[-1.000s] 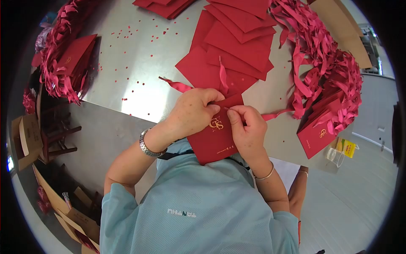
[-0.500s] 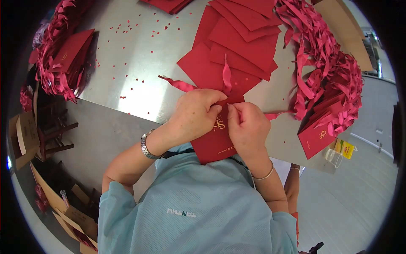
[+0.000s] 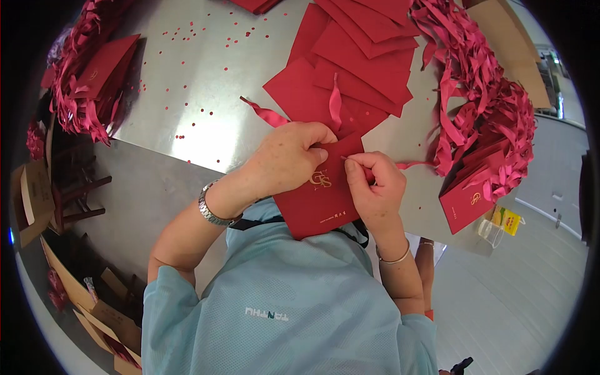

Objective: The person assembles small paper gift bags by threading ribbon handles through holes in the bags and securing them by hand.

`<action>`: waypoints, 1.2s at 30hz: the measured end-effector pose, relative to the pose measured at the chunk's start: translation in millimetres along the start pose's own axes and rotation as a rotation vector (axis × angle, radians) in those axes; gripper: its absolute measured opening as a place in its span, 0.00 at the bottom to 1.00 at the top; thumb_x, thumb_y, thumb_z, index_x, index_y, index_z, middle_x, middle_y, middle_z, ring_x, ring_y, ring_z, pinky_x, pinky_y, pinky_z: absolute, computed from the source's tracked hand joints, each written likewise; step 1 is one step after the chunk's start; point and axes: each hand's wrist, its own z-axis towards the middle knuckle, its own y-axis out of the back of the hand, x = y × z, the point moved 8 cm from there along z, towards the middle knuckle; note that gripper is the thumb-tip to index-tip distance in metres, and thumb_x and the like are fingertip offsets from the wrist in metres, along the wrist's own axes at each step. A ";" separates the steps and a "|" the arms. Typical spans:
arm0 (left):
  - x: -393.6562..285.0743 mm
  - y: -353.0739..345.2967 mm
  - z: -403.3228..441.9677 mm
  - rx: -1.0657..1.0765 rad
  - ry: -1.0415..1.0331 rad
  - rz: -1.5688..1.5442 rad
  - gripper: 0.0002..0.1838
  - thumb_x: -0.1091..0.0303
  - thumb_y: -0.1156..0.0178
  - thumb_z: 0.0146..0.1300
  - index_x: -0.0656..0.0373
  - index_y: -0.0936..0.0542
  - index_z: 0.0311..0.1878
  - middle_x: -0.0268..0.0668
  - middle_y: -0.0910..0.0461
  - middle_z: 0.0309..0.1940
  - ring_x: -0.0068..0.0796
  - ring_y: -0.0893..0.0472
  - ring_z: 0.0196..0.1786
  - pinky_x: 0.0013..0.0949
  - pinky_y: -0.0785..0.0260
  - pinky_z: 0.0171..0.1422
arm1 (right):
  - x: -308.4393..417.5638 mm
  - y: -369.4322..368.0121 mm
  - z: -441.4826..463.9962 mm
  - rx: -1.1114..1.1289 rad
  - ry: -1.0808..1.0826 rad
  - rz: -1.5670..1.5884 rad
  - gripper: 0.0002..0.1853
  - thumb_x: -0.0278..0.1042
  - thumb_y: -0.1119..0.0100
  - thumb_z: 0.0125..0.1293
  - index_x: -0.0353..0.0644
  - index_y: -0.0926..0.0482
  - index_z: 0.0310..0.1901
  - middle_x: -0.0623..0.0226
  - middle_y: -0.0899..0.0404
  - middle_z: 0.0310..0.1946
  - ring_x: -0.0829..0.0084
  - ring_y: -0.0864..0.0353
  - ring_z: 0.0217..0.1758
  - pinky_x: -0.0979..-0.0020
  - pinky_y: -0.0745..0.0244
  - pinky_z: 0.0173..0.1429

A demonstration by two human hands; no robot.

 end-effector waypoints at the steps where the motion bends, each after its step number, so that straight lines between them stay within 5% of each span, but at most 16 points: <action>1: 0.9 0.3 -0.1 0.004 0.019 -0.035 0.13 0.71 0.43 0.61 0.62 0.20 0.48 0.48 0.17 0.41 0.48 0.19 0.48 0.43 0.28 0.53 | 0.0 -0.6 -0.1 0.000 0.000 0.002 0.04 0.23 0.34 0.59 0.37 0.20 0.33 0.63 0.21 0.25 0.72 0.23 0.25 0.72 0.29 0.30; 8: -1.6 1.3 -1.1 0.004 -0.001 -0.093 0.13 0.73 0.43 0.60 0.63 0.20 0.47 0.49 0.17 0.40 0.47 0.18 0.47 0.41 0.27 0.51 | -0.2 -3.2 1.9 -0.010 -0.040 -0.028 0.05 0.24 0.33 0.57 0.38 0.21 0.32 0.63 0.21 0.25 0.68 0.23 0.24 0.70 0.29 0.30; 10: -5.0 1.8 -2.7 0.019 0.016 -0.098 0.09 0.81 0.45 0.63 0.65 0.20 0.46 0.31 0.20 0.34 0.16 0.23 0.40 0.25 0.29 0.47 | 3.2 -4.3 4.1 -0.011 -0.039 -0.057 0.05 0.23 0.33 0.57 0.39 0.21 0.31 0.63 0.21 0.25 0.67 0.23 0.24 0.70 0.29 0.30; 18: -10.4 4.7 -5.4 -0.068 -0.150 0.053 0.11 0.80 0.43 0.62 0.65 0.21 0.48 0.38 0.18 0.36 0.24 0.20 0.41 0.28 0.28 0.49 | 33.7 -21.3 11.9 0.094 0.262 -0.573 0.08 0.27 0.35 0.56 0.42 0.26 0.27 0.62 0.26 0.21 0.61 0.24 0.23 0.61 0.30 0.26; 21: -11.7 5.6 -6.8 -0.100 -0.177 0.116 0.11 0.80 0.42 0.62 0.65 0.21 0.48 0.40 0.18 0.37 0.25 0.20 0.42 0.29 0.28 0.48 | 33.1 -25.7 14.8 0.122 0.219 -0.609 0.07 0.27 0.35 0.57 0.40 0.25 0.27 0.62 0.24 0.21 0.60 0.22 0.24 0.62 0.29 0.27; 22: -12.4 7.2 -7.4 -0.124 -0.194 0.136 0.11 0.80 0.42 0.62 0.65 0.21 0.48 0.40 0.18 0.37 0.25 0.19 0.42 0.28 0.28 0.48 | 33.3 -26.1 15.3 0.122 0.222 -0.611 0.07 0.27 0.35 0.57 0.40 0.25 0.27 0.62 0.24 0.21 0.60 0.22 0.24 0.62 0.29 0.27; 25: -8.5 7.4 -7.7 -0.086 -0.154 0.018 0.10 0.79 0.42 0.62 0.65 0.21 0.47 0.39 0.19 0.35 0.24 0.20 0.41 0.28 0.28 0.47 | -3.8 -14.8 14.6 0.147 -0.337 -0.082 0.04 0.26 0.36 0.59 0.35 0.21 0.32 0.60 0.20 0.25 0.68 0.21 0.24 0.71 0.27 0.31; 29: -6.5 4.7 -5.7 -0.023 -0.070 -0.035 0.09 0.79 0.42 0.62 0.65 0.21 0.46 0.37 0.19 0.34 0.21 0.21 0.39 0.27 0.29 0.46 | -9.3 -8.4 3.6 0.109 -0.328 0.087 0.03 0.25 0.35 0.59 0.36 0.20 0.33 0.62 0.19 0.26 0.72 0.23 0.25 0.73 0.28 0.32; 36: -4.8 5.4 -5.6 -0.028 -0.049 -0.062 0.08 0.80 0.42 0.62 0.65 0.20 0.44 0.36 0.20 0.33 0.21 0.21 0.38 0.26 0.29 0.44 | 11.8 -7.8 5.4 0.008 -0.087 -0.107 0.03 0.25 0.34 0.59 0.38 0.20 0.31 0.63 0.21 0.24 0.70 0.24 0.24 0.70 0.28 0.30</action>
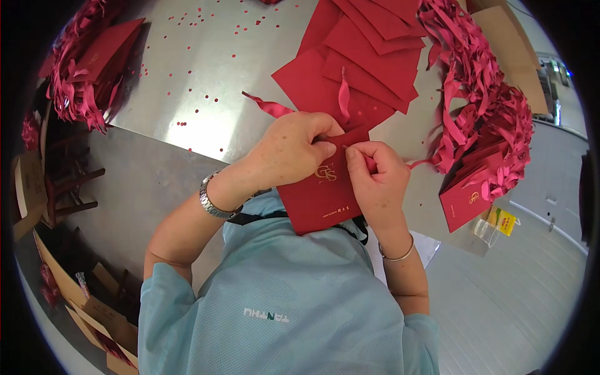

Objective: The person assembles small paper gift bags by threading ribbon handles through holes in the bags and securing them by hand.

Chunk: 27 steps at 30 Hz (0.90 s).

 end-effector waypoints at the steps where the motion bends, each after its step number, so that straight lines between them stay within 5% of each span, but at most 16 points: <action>1: 0.0 0.1 -0.2 0.000 -0.018 -0.007 0.08 0.80 0.41 0.62 0.65 0.20 0.44 0.37 0.20 0.33 0.21 0.21 0.38 0.26 0.29 0.43 | 0.6 0.3 1.0 -0.009 -0.009 -0.029 0.03 0.26 0.34 0.58 0.38 0.20 0.31 0.63 0.21 0.24 0.69 0.24 0.23 0.69 0.29 0.30; 5: -1.2 0.7 -2.2 -0.019 -0.042 0.030 0.09 0.80 0.41 0.61 0.66 0.20 0.45 0.38 0.19 0.33 0.21 0.21 0.38 0.27 0.28 0.44 | -10.6 -3.2 3.8 0.054 -0.178 -0.043 0.04 0.25 0.34 0.58 0.39 0.20 0.31 0.63 0.21 0.23 0.67 0.24 0.23 0.68 0.29 0.29; 8: -1.3 1.2 -3.7 -0.060 -0.071 0.054 0.10 0.80 0.40 0.60 0.65 0.20 0.46 0.40 0.18 0.35 0.25 0.19 0.39 0.28 0.27 0.45 | 1.4 -5.5 6.6 0.023 -0.014 -0.136 0.05 0.26 0.34 0.57 0.40 0.22 0.29 0.62 0.23 0.22 0.65 0.23 0.23 0.66 0.28 0.28; 10: -5.5 2.2 -4.9 -0.105 -0.138 0.128 0.11 0.79 0.39 0.59 0.65 0.20 0.47 0.43 0.17 0.38 0.33 0.17 0.41 0.31 0.26 0.47 | 20.2 -12.3 3.5 -0.011 0.280 -0.399 0.08 0.28 0.35 0.57 0.41 0.26 0.27 0.62 0.25 0.20 0.63 0.23 0.23 0.63 0.28 0.27; 14: -9.9 2.4 -6.8 -0.153 -0.233 0.191 0.13 0.79 0.39 0.58 0.65 0.19 0.48 0.46 0.17 0.39 0.40 0.17 0.42 0.34 0.25 0.47 | 22.6 -24.7 9.0 0.078 0.249 -0.602 0.11 0.30 0.36 0.58 0.42 0.29 0.25 0.62 0.26 0.19 0.60 0.22 0.23 0.63 0.27 0.27; 20: -14.4 2.5 -10.9 -0.141 -0.273 0.187 0.15 0.80 0.39 0.57 0.64 0.19 0.49 0.46 0.17 0.39 0.43 0.17 0.43 0.35 0.25 0.48 | 13.8 -17.0 14.3 0.165 0.177 -0.384 0.11 0.33 0.34 0.57 0.41 0.27 0.26 0.62 0.24 0.20 0.59 0.21 0.23 0.61 0.27 0.28; 23: -20.2 5.3 -13.0 -0.098 -0.274 0.167 0.13 0.80 0.40 0.59 0.64 0.18 0.47 0.43 0.16 0.38 0.36 0.17 0.41 0.32 0.25 0.48 | 21.4 -13.8 11.2 0.207 0.253 -0.452 0.10 0.33 0.32 0.56 0.41 0.25 0.27 0.62 0.23 0.22 0.59 0.21 0.24 0.61 0.27 0.29; 27: -4.0 14.1 -4.9 0.155 0.088 -0.259 0.09 0.78 0.43 0.64 0.66 0.18 0.44 0.34 0.15 0.37 0.20 0.19 0.40 0.28 0.26 0.47 | 29.3 -6.9 2.7 0.194 0.303 -0.227 0.09 0.32 0.31 0.54 0.42 0.23 0.27 0.63 0.22 0.23 0.59 0.22 0.25 0.62 0.28 0.29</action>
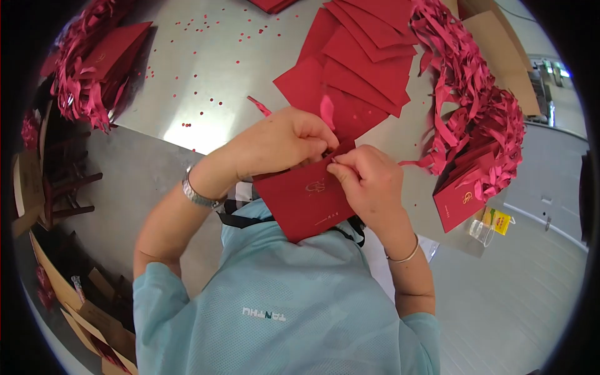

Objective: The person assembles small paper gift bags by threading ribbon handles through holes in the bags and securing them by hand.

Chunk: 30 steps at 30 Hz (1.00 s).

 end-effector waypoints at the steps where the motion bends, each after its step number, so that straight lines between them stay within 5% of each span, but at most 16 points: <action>1: -7.8 -2.8 -0.8 0.038 -0.071 0.162 0.09 0.78 0.43 0.64 0.66 0.18 0.45 0.35 0.15 0.36 0.21 0.19 0.40 0.28 0.27 0.47 | 0.7 0.3 -2.1 -0.038 0.013 0.038 0.09 0.32 0.30 0.53 0.42 0.23 0.27 0.64 0.22 0.23 0.60 0.22 0.25 0.63 0.29 0.29; 2: -14.4 -7.5 -2.2 0.081 -0.140 0.329 0.09 0.78 0.43 0.63 0.65 0.18 0.45 0.36 0.15 0.36 0.22 0.19 0.39 0.28 0.27 0.46 | 0.9 0.9 -4.0 -0.079 0.020 0.077 0.09 0.32 0.30 0.52 0.42 0.23 0.27 0.65 0.22 0.23 0.61 0.22 0.25 0.64 0.29 0.29; 3: -17.5 -8.7 -2.2 0.073 -0.168 0.382 0.10 0.74 0.42 0.59 0.63 0.16 0.42 0.46 0.16 0.37 0.42 0.17 0.41 0.38 0.25 0.49 | 0.7 -0.1 -5.0 -0.085 0.023 0.082 0.09 0.32 0.30 0.52 0.42 0.23 0.27 0.65 0.22 0.23 0.61 0.22 0.25 0.64 0.29 0.29; 6: -24.8 -13.2 -3.6 0.044 -0.309 0.488 0.08 0.74 0.41 0.58 0.64 0.16 0.38 0.46 0.16 0.36 0.46 0.18 0.40 0.40 0.26 0.47 | -4.0 2.5 -7.8 -0.103 0.002 0.138 0.09 0.32 0.29 0.52 0.42 0.23 0.26 0.65 0.22 0.23 0.61 0.23 0.24 0.63 0.29 0.29; 9: -40.3 -21.8 -10.7 0.002 -0.480 0.684 0.06 0.80 0.39 0.55 0.65 0.19 0.37 0.43 0.19 0.31 0.44 0.19 0.36 0.37 0.27 0.41 | -10.7 -2.7 -15.7 -0.021 -0.081 0.146 0.10 0.34 0.29 0.52 0.43 0.21 0.33 0.66 0.21 0.26 0.63 0.22 0.29 0.64 0.30 0.36; 12: -34.2 -16.6 -7.2 -0.086 -0.463 0.856 0.05 0.80 0.41 0.55 0.64 0.20 0.35 0.44 0.20 0.31 0.48 0.21 0.36 0.41 0.28 0.40 | -8.2 -10.1 -33.9 -0.072 0.004 -0.117 0.24 0.41 0.29 0.54 0.42 0.23 0.50 0.68 0.20 0.37 0.69 0.23 0.40 0.66 0.41 0.49; 24: -28.8 80.6 -37.0 -0.676 -0.293 0.945 0.06 0.78 0.44 0.60 0.64 0.18 0.37 0.43 0.19 0.33 0.42 0.19 0.36 0.36 0.27 0.42 | -17.8 -16.7 -41.7 -0.126 0.007 -0.100 0.24 0.43 0.28 0.53 0.43 0.22 0.51 0.71 0.21 0.32 0.72 0.24 0.34 0.65 0.41 0.46; 25: -22.3 78.0 -35.2 -0.620 -0.277 0.984 0.13 0.78 0.45 0.61 0.61 0.19 0.49 0.45 0.19 0.37 0.41 0.19 0.36 0.35 0.26 0.43 | -16.0 -16.8 -40.8 -0.101 0.007 -0.128 0.24 0.42 0.29 0.54 0.43 0.22 0.51 0.71 0.21 0.32 0.73 0.24 0.35 0.65 0.41 0.46; 28: -28.2 70.7 -49.4 -0.730 -0.336 0.874 0.25 0.80 0.46 0.61 0.56 0.26 0.64 0.45 0.19 0.45 0.38 0.20 0.40 0.35 0.26 0.45 | -5.6 -9.7 -38.3 -0.058 0.047 -0.195 0.25 0.41 0.29 0.53 0.43 0.22 0.52 0.68 0.20 0.35 0.71 0.22 0.39 0.65 0.39 0.50; 29: -30.0 69.4 -58.0 -0.753 -0.355 0.835 0.33 0.82 0.44 0.58 0.58 0.34 0.69 0.50 0.22 0.51 0.48 0.21 0.51 0.40 0.28 0.55 | -4.2 0.1 -38.8 -0.062 0.034 -0.210 0.25 0.41 0.29 0.53 0.43 0.22 0.52 0.68 0.20 0.35 0.71 0.22 0.39 0.65 0.39 0.50; 30: -36.3 65.0 -68.5 -0.802 -0.395 0.794 0.32 0.83 0.44 0.57 0.59 0.33 0.68 0.49 0.22 0.51 0.47 0.21 0.51 0.39 0.28 0.55 | 0.2 14.7 -41.5 -0.092 0.058 -0.216 0.25 0.41 0.29 0.54 0.43 0.22 0.52 0.66 0.19 0.37 0.69 0.21 0.42 0.64 0.39 0.53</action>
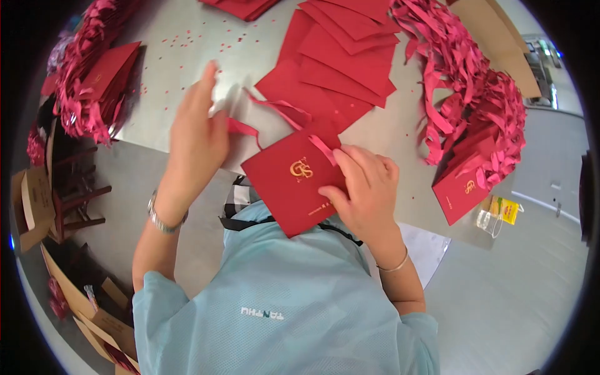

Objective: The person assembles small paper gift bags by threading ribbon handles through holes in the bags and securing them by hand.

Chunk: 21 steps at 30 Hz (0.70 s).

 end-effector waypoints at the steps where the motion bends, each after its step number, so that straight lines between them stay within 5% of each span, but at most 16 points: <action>1: -6.2 8.4 -7.4 -0.061 0.001 -0.037 0.32 0.84 0.44 0.57 0.59 0.31 0.68 0.48 0.22 0.51 0.46 0.21 0.51 0.39 0.28 0.55 | -1.1 13.1 -4.3 -0.031 0.022 -0.007 0.25 0.40 0.29 0.54 0.43 0.22 0.52 0.64 0.18 0.39 0.68 0.20 0.44 0.64 0.38 0.56; 5: -10.1 -8.7 -48.3 0.167 0.037 -0.192 0.13 0.83 0.43 0.60 0.65 0.19 0.48 0.44 0.20 0.43 0.39 0.19 0.42 0.33 0.24 0.42 | -79.2 43.6 -53.3 -0.207 -0.275 0.185 0.16 0.16 0.39 0.52 0.39 0.18 0.44 0.61 0.20 0.46 0.61 0.20 0.46 0.64 0.24 0.45; 11: -16.8 -29.2 -54.5 0.227 0.054 -0.192 0.12 0.81 0.39 0.60 0.65 0.19 0.48 0.43 0.21 0.41 0.35 0.18 0.36 0.30 0.24 0.37 | -71.2 37.7 -29.3 0.246 0.209 -0.151 0.14 0.22 0.40 0.49 0.43 0.18 0.40 0.64 0.22 0.42 0.62 0.22 0.43 0.64 0.25 0.47; 21: -14.2 -35.8 -54.3 0.183 0.062 -0.213 0.13 0.79 0.36 0.55 0.62 0.20 0.46 0.44 0.21 0.38 0.43 0.19 0.36 0.37 0.25 0.39 | -74.3 26.0 -21.5 0.267 0.316 -0.094 0.11 0.24 0.40 0.50 0.42 0.19 0.38 0.65 0.21 0.46 0.62 0.22 0.48 0.64 0.24 0.49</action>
